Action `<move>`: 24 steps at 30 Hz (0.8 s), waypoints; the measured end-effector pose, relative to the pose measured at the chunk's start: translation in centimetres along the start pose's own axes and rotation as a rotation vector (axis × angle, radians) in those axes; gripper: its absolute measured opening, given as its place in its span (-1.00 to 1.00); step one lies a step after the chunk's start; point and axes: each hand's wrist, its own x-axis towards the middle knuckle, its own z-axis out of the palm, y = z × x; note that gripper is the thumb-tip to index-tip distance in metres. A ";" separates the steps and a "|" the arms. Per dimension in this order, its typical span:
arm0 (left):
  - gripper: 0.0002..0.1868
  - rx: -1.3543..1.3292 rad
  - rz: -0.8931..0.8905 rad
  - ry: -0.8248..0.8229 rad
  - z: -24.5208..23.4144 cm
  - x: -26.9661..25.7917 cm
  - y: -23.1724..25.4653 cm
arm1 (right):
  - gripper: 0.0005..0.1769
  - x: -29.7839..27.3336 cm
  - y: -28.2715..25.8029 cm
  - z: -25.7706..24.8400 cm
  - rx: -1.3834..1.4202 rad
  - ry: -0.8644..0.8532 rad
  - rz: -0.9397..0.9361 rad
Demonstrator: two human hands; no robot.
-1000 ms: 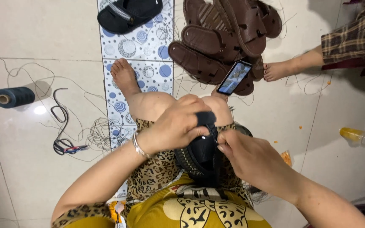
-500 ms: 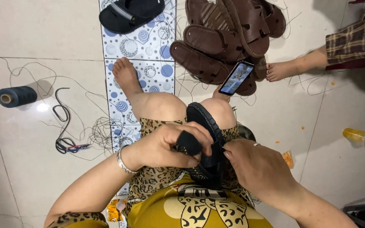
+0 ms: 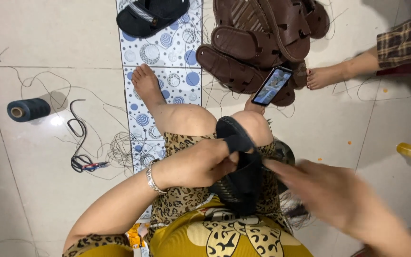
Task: Hand-sewing a black leather sandal using a needle and thread while sitting on the floor.
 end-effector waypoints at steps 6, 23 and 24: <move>-0.65 -0.318 0.095 0.479 -0.7 -1.5 -2.4 | -0.46 -4.5 11.9 1.8 0.951 0.388 0.104; -0.62 0.415 0.193 0.546 4.7 -2.8 1.7 | -0.34 1.3 -0.2 2.5 0.221 0.335 -0.275; -0.60 0.375 0.185 0.540 4.7 -2.7 1.6 | -0.36 1.3 -0.1 2.4 0.148 0.344 -0.289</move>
